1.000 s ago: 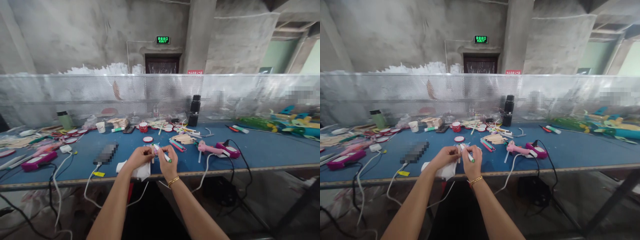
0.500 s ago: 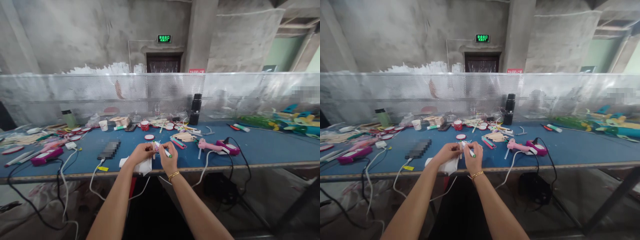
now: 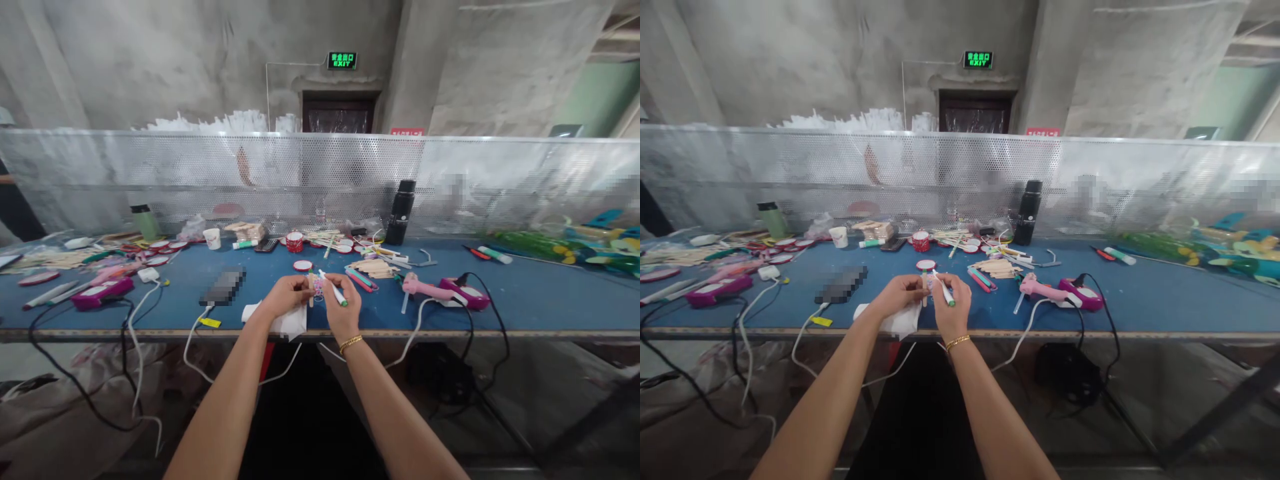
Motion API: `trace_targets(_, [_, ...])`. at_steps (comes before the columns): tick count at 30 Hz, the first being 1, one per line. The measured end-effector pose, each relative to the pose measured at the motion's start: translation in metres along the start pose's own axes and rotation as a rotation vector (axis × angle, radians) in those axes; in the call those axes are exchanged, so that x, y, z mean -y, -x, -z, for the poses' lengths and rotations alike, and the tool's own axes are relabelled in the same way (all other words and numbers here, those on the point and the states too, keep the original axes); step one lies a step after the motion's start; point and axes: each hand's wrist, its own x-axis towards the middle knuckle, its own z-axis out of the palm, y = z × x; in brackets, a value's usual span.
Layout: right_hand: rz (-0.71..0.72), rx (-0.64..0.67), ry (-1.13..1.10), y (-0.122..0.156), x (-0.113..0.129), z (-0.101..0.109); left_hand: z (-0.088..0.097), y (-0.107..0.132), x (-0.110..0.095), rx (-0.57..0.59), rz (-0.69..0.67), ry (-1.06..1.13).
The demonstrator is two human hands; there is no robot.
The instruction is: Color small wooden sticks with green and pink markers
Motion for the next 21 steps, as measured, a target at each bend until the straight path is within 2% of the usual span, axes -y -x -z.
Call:
trace_targets(8, [-0.264, -0.077, -0.246, -0.012, -0.002, 0.000, 0.001, -0.001, 0.003, -0.004, -0.033, -0.015])
trace_targets(13, [-0.339, -0.063, -0.292, -0.015, -0.002, 0.000, 0.000, -0.003, 0.008, 0.006, -0.031, -0.003])
trace_targets(18, [-0.421, -0.127, -0.356, -0.019, 0.001, -0.003, 0.002, -0.005, 0.009, -0.001, -0.019, 0.004])
trace_targets(21, [-0.464, -0.167, -0.397, -0.023, 0.000, -0.005, 0.004, -0.008, 0.004, -0.052, -0.049, 0.031])
